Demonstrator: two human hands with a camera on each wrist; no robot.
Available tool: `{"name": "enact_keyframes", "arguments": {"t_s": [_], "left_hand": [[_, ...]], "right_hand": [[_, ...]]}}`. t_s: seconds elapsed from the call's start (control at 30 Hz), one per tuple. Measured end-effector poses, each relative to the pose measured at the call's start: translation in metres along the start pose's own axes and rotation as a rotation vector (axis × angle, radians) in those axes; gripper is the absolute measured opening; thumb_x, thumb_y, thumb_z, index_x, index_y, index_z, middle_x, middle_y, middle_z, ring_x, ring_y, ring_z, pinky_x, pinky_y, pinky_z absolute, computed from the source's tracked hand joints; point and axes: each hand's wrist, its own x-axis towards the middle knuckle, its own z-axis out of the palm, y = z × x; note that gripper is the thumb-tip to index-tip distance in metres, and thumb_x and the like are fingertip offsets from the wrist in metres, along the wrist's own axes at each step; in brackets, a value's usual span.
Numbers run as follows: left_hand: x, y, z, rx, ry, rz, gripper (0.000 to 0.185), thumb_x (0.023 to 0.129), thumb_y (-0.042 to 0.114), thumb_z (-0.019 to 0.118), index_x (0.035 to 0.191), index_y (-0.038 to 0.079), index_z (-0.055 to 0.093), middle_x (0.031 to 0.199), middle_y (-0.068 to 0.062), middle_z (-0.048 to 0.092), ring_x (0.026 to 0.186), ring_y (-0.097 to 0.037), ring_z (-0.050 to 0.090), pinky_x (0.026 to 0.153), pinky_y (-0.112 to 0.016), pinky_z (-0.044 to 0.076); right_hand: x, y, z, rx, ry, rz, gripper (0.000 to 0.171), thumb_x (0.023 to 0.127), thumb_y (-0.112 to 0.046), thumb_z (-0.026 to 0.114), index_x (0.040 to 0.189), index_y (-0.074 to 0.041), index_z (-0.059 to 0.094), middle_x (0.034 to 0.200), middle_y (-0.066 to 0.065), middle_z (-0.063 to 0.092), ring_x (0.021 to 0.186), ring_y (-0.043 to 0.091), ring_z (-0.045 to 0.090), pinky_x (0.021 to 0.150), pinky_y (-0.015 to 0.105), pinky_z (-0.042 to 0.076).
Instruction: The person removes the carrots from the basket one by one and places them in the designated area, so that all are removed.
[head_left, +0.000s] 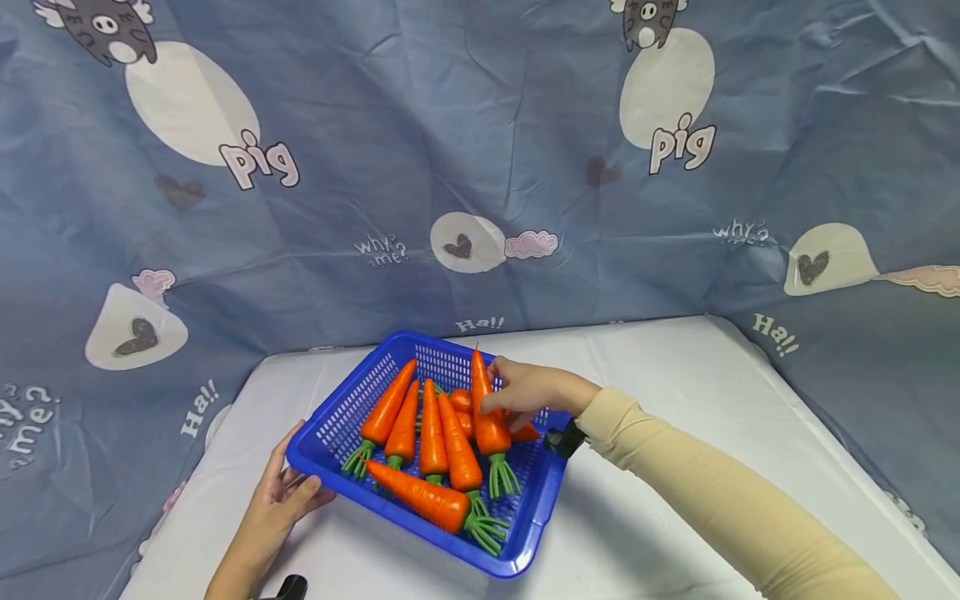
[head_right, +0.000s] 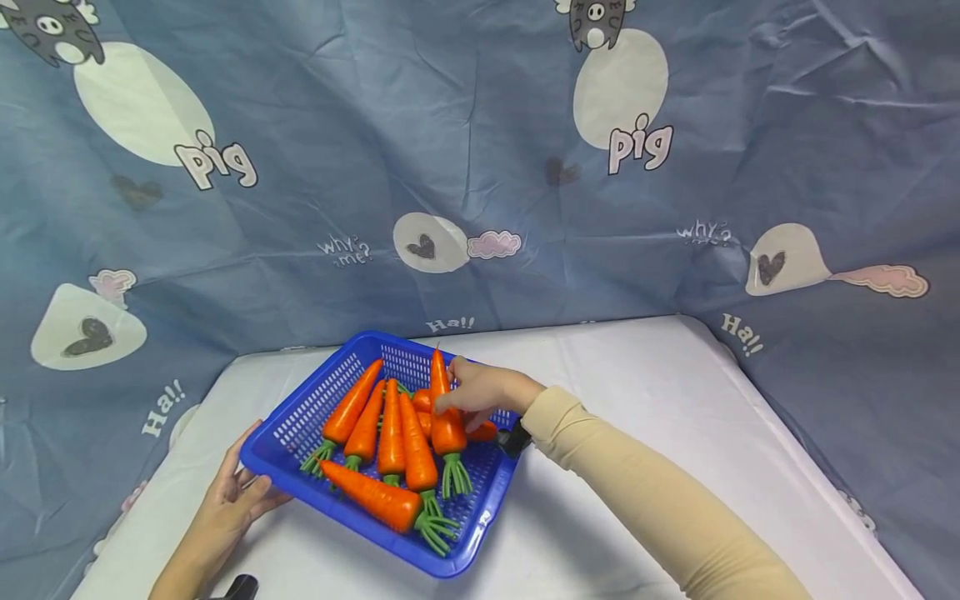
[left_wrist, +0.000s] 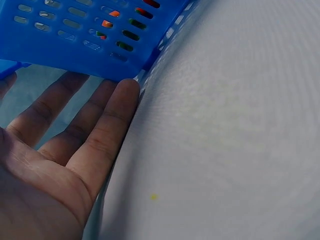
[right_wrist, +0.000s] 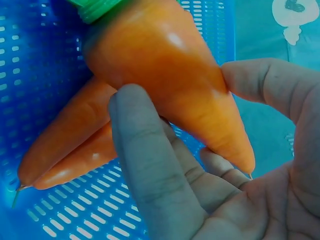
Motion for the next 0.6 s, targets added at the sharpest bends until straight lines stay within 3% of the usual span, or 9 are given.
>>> {"name": "enact_keyframes", "arguments": {"t_s": [0.2, 0.37, 0.6], "left_hand": [[0.003, 0.000, 0.002, 0.014, -0.002, -0.002, 0.076, 0.111, 0.009, 0.058, 0.173, 0.026, 0.017, 0.135, 0.020, 0.064, 0.113, -0.005, 0.073, 0.087, -0.030, 0.068], [0.004, -0.002, 0.001, 0.028, -0.001, -0.014, 0.076, 0.111, 0.012, 0.059, 0.173, 0.029, 0.019, 0.136, 0.019, 0.064, 0.114, -0.005, 0.072, 0.088, -0.030, 0.068], [0.003, -0.001, -0.003, 0.014, -0.016, -0.016, 0.076, 0.111, 0.010, 0.059, 0.172, 0.030, 0.019, 0.137, 0.017, 0.065, 0.115, -0.007, 0.072, 0.089, -0.032, 0.068]], "right_hand": [[-0.004, -0.002, -0.010, -0.023, 0.012, -0.021, 0.047, 0.097, -0.017, 0.071, 0.132, -0.006, 0.042, 0.110, 0.015, 0.059, 0.086, 0.026, 0.074, 0.083, 0.041, 0.070], [-0.007, -0.003, -0.015, -0.004, 0.010, -0.037, 0.047, 0.099, -0.018, 0.070, 0.133, -0.005, 0.041, 0.110, 0.015, 0.060, 0.085, 0.026, 0.074, 0.093, 0.051, 0.067], [-0.010, -0.006, -0.022, 0.002, 0.008, -0.048, 0.046, 0.100, -0.020, 0.069, 0.134, -0.006, 0.040, 0.117, 0.019, 0.067, 0.089, 0.027, 0.076, 0.091, 0.049, 0.068]]}}
